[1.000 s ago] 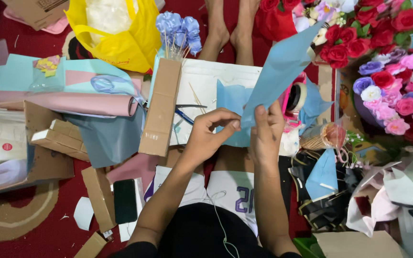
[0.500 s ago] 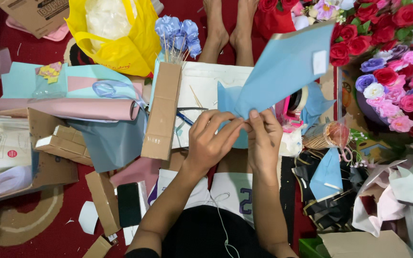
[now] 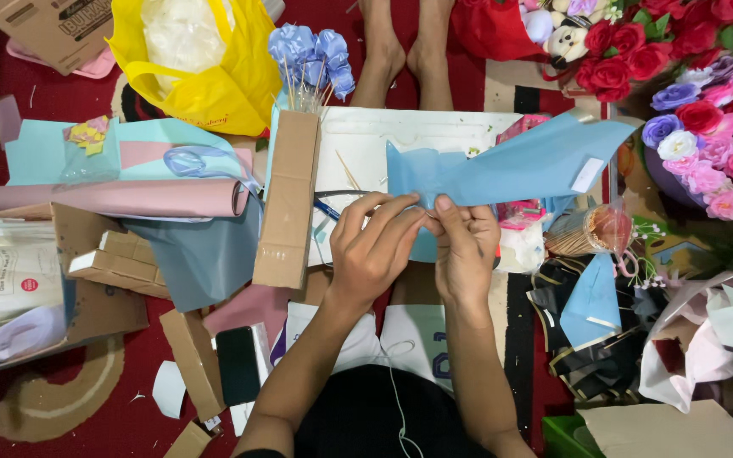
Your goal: The person assembles a bouquet by folding and arranging blue wrapping paper around artificial flowers, using tape and a utility knife.
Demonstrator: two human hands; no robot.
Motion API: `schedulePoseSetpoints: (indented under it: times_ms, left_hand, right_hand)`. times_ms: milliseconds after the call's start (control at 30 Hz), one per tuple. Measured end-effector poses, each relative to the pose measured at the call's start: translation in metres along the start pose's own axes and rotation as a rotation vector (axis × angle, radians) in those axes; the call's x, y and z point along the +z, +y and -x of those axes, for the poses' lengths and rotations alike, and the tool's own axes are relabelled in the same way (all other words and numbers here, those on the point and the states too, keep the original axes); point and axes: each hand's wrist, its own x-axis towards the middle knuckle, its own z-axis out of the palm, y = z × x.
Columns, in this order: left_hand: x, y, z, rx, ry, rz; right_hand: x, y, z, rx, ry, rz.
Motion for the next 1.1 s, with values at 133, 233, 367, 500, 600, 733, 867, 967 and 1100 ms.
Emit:
schedulePoseSetpoints:
  times_ms: [133, 233, 367, 500, 600, 733, 867, 967, 1100]
  left_hand:
    - [0.002, 0.001, 0.003, -0.104, -0.02, 0.049]
    - [0.002, 0.001, 0.003, -0.202, -0.029, 0.134]
    - [0.002, 0.002, 0.002, -0.387, -0.045, 0.341]
    - [0.003, 0.003, 0.003, -0.531, -0.078, 0.452]
    - [0.003, 0.004, 0.006, -0.593, -0.095, 0.484]
    - [0.002, 0.004, 0.006, -0.666, -0.109, 0.537]
    - [-0.002, 0.002, 0.005, -0.667, -0.144, 0.504]
    - [0.0, 0.001, 0.012, -0.708, -0.146, 0.508]
    - [-0.001, -0.001, 0.013, -0.735, -0.143, 0.51]
  right_hand:
    - [-0.005, 0.004, 0.002, -0.047, 0.044, 0.048]
    - [0.0, 0.0, 0.006, -0.075, 0.068, 0.066]
    - [0.01, -0.001, 0.008, -0.094, 0.089, 0.039]
    - [0.029, -0.017, 0.016, -0.084, 0.119, -0.006]
    - [0.011, -0.002, 0.016, -0.077, 0.145, -0.033]
    - [0.021, -0.014, 0.022, -0.089, 0.158, -0.018]
    - [0.017, -0.014, 0.025, -0.085, 0.148, -0.018]
    - [0.021, -0.02, 0.029, -0.079, 0.139, -0.042]
    - [0.027, -0.023, 0.031, -0.072, 0.136, -0.044]
